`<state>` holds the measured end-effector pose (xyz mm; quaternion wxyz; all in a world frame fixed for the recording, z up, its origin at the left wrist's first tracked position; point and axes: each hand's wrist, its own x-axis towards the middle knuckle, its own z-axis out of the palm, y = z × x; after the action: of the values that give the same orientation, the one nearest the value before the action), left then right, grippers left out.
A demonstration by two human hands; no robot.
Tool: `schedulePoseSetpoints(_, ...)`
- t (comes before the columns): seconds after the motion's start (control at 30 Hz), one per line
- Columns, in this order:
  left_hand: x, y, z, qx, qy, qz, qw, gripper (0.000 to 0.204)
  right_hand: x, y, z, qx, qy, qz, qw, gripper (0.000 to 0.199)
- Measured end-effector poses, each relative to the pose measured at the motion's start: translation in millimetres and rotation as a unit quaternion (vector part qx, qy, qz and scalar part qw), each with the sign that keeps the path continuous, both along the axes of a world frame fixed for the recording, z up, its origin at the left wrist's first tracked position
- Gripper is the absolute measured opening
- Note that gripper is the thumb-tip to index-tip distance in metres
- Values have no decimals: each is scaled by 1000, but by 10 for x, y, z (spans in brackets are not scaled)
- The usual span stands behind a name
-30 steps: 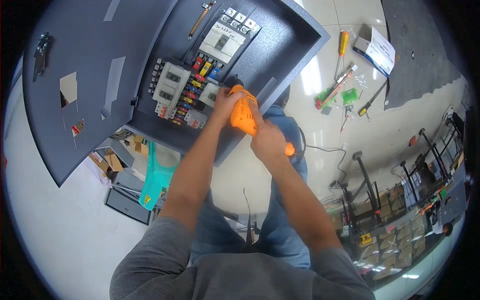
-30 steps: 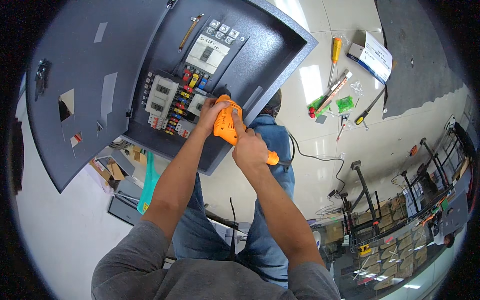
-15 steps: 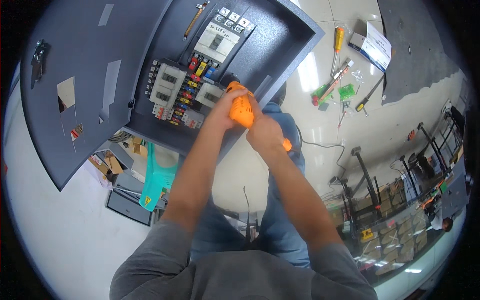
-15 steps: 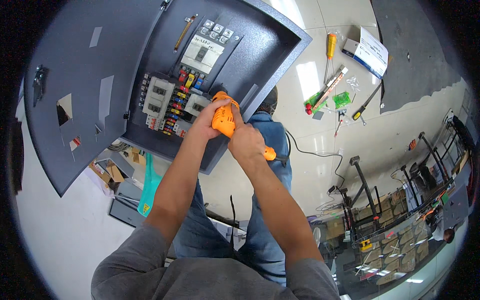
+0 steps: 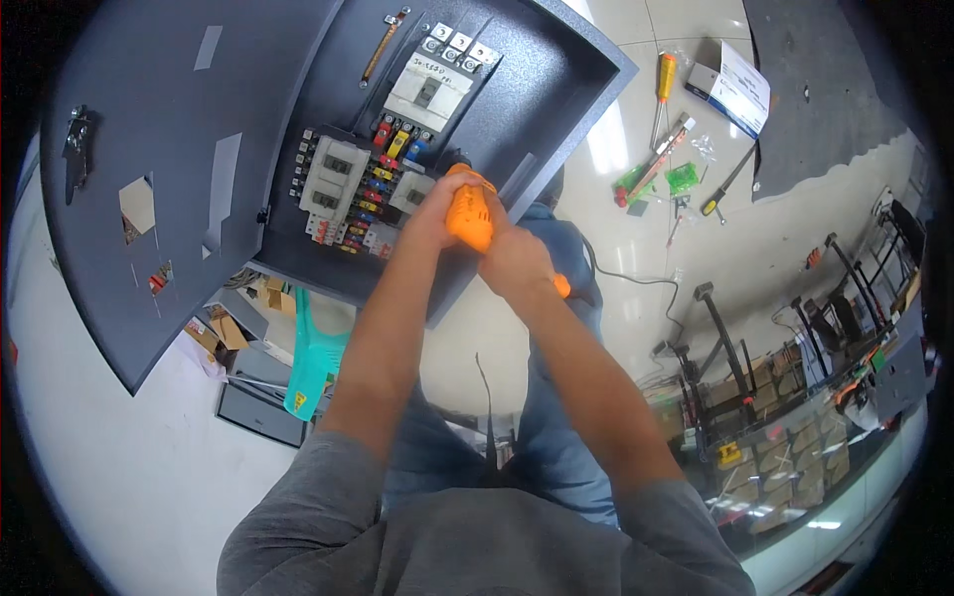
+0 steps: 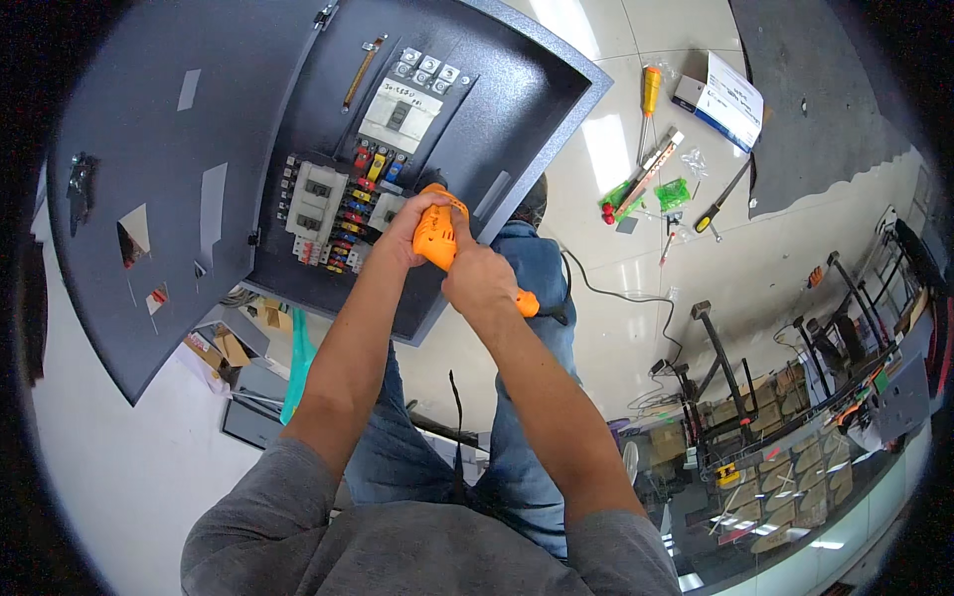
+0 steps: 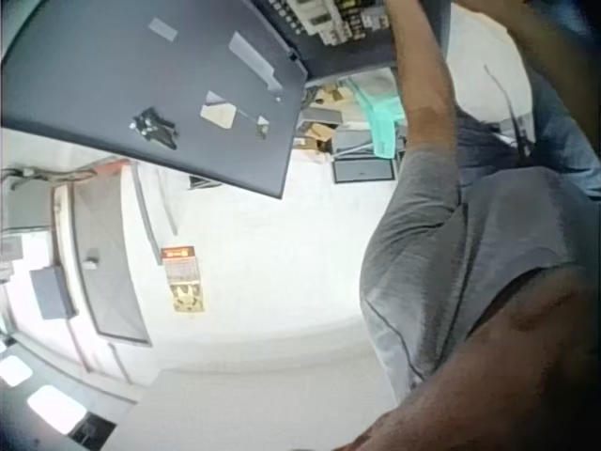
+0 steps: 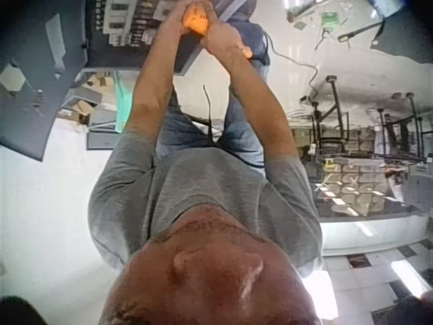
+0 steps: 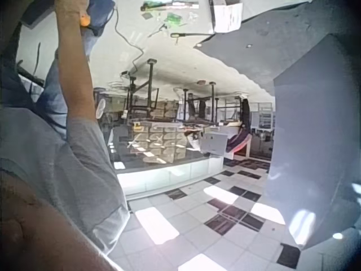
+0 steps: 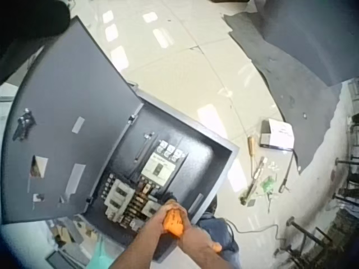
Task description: Installing and wiring circuit breakers into an electrical distribution panel.
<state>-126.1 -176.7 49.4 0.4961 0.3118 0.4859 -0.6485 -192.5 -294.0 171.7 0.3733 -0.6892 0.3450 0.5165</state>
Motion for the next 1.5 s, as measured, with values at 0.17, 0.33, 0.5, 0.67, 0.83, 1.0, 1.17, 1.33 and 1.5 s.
schedulePoseSetpoints(0.17,-7,-48,-11,7,-14,11,1000,27,48,-60,10,2,19,9,1000,90)
schedulePoseSetpoints(0.33,-9,-43,0,15,-12,-5,1000,30,7,-22,-34,-4,14,15,1000,91)
schedulePoseSetpoints(0.5,43,-107,-4,-2,-4,-10,1000,33,67,-105,-25,-2,17,5,1000,91)
schedulePoseSetpoints(0.67,13,-104,-16,25,-11,-6,1000,28,81,-106,-30,-1,23,19,1000,92)
schedulePoseSetpoints(0.83,-32,-95,-11,21,1,4,1000,28,-5,-92,-54,4,20,6,1000,93)
schedulePoseSetpoints(1.0,-38,-76,-70,13,-12,-2,1000,28,36,-122,-13,6,21,1,1000,93)
schedulePoseSetpoints(1.17,-98,-82,-60,16,-8,19,1000,33,-5,-127,-12,2,12,3,1000,92)
schedulePoseSetpoints(1.33,-117,-21,-138,4,-14,39,999,28,-2,-95,-50,-7,1,19,1000,92)
schedulePoseSetpoints(1.5,-172,-14,-124,8,-3,78,997,29,-2,-97,-45,-2,13,19,1000,92)
